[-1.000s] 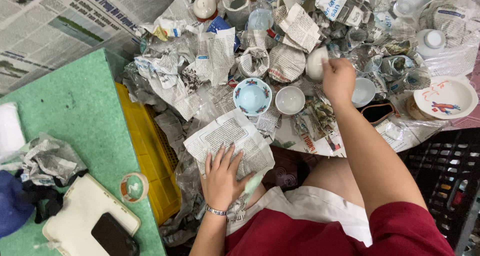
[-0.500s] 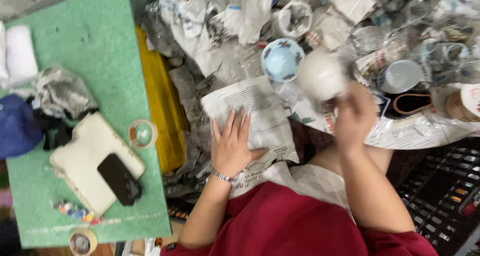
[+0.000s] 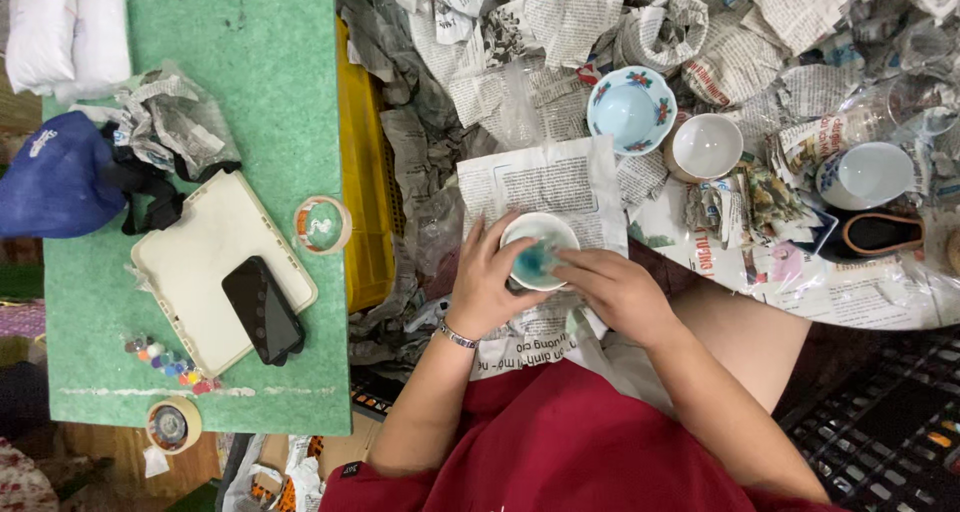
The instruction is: The person wraps small ceramic bowls and cups individually in newspaper. They fold the paper around each item, tuck the edges, and place the wrapped pieces into a pile on the floor.
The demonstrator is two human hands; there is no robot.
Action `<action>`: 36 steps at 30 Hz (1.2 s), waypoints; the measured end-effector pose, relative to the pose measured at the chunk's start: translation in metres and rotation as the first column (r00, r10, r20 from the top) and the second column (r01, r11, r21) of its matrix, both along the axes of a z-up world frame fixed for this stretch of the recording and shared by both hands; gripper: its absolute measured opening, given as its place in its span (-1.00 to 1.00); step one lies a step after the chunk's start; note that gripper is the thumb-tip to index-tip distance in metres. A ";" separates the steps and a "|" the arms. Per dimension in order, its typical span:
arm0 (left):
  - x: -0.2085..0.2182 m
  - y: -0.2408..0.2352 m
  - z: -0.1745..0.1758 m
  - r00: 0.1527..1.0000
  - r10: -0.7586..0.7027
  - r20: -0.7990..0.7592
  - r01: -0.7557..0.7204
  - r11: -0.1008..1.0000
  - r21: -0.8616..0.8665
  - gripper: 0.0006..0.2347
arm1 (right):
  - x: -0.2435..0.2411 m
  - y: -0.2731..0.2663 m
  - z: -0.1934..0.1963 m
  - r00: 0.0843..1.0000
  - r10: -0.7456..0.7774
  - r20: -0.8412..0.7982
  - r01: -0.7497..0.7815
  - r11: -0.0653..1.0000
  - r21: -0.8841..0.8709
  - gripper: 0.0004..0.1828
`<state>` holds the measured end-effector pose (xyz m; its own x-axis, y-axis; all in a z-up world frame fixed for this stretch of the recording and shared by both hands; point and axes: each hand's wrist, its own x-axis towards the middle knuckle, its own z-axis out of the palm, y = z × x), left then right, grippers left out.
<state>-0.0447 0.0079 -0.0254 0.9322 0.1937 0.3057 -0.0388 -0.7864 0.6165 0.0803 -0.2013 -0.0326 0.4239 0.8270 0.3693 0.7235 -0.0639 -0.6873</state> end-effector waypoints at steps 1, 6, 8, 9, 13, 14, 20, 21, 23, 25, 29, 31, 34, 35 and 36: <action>0.001 -0.001 -0.002 1.000 0.019 0.008 -0.019 0.999 -0.027 -0.35 | 0.001 -0.006 -0.006 0.999 -0.001 -0.039 0.001 1.000 0.001 -0.53; 0.002 -0.001 -0.006 0.998 0.049 0.033 -0.044 0.991 -0.130 -0.36 | -0.004 -0.030 -0.036 0.790 -0.589 -0.170 0.593 0.804 -0.031 -0.56; 0.002 -0.001 -0.008 0.998 0.052 0.024 -0.048 0.987 -0.153 -0.35 | -0.010 -0.037 -0.047 0.687 -0.642 -0.340 0.595 0.766 -0.243 -0.46; 0.001 -0.001 -0.009 0.998 0.056 0.004 -0.055 0.986 -0.160 -0.35 | -0.013 -0.038 -0.053 0.640 -0.629 -0.441 0.514 0.777 -0.363 -0.36; 0.001 -0.002 -0.010 0.998 0.058 -0.017 -0.060 0.986 -0.156 -0.33 | -0.026 -0.039 -0.068 0.591 -0.396 -0.702 0.282 0.918 -0.280 -0.43; 0.001 -0.002 -0.009 0.998 0.059 -0.010 -0.060 0.988 -0.146 -0.33 | -0.029 -0.040 -0.067 0.612 -0.326 -0.720 0.309 0.937 -0.162 -0.43; 0.002 -0.003 -0.005 0.997 0.072 -0.038 -0.076 0.990 -0.121 -0.27 | -0.014 -0.032 -0.040 0.981 -0.185 -0.063 0.190 0.978 0.086 -0.42; 0.002 -0.003 -0.005 0.995 0.081 -0.055 -0.088 0.984 -0.158 -0.25 | -0.010 -0.029 -0.035 0.984 -0.172 0.034 0.170 0.984 0.052 -0.40; 0.002 0.000 -0.007 0.992 0.092 -0.086 -0.109 0.968 -0.227 -0.20 | -0.007 -0.023 -0.026 0.978 -0.149 0.146 0.145 0.989 0.039 -0.37; 0.000 0.000 -0.010 0.980 0.116 -0.162 -0.153 0.959 -0.239 -0.15 | -0.009 -0.018 -0.020 0.977 -0.128 0.171 0.117 0.990 0.074 -0.29; 0.001 0.000 -0.015 0.987 0.099 -0.124 -0.123 0.971 -0.203 -0.14 | -0.015 -0.008 -0.012 0.951 -0.105 0.292 0.105 0.994 0.015 -0.27; 0.001 0.000 -0.014 0.995 0.073 -0.066 -0.082 0.987 -0.136 -0.10 | -0.015 -0.004 -0.006 0.954 -0.050 0.296 0.066 0.997 -0.044 -0.26; 0.001 0.003 -0.010 0.993 0.047 -0.111 -0.060 0.991 -0.118 -0.08 | -0.006 0.004 0.004 0.964 0.041 0.263 -0.036 0.999 -0.022 -0.33; -0.001 0.004 -0.009 0.988 0.041 -0.150 -0.060 0.990 -0.128 -0.08 | -0.002 0.008 0.006 0.963 0.060 0.264 -0.058 0.998 -0.016 -0.42; -0.004 0.006 -0.009 0.986 0.015 -0.163 -0.037 0.991 -0.131 -0.10 | 0.002 0.013 0.008 0.961 0.078 0.266 -0.078 0.997 -0.011 -0.50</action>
<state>-0.0485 0.0137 -0.0345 0.9614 0.2472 0.1211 0.0893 -0.6961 0.7124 0.0823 -0.1884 -0.0250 0.2444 0.8536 0.4600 0.8831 0.0000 -0.4692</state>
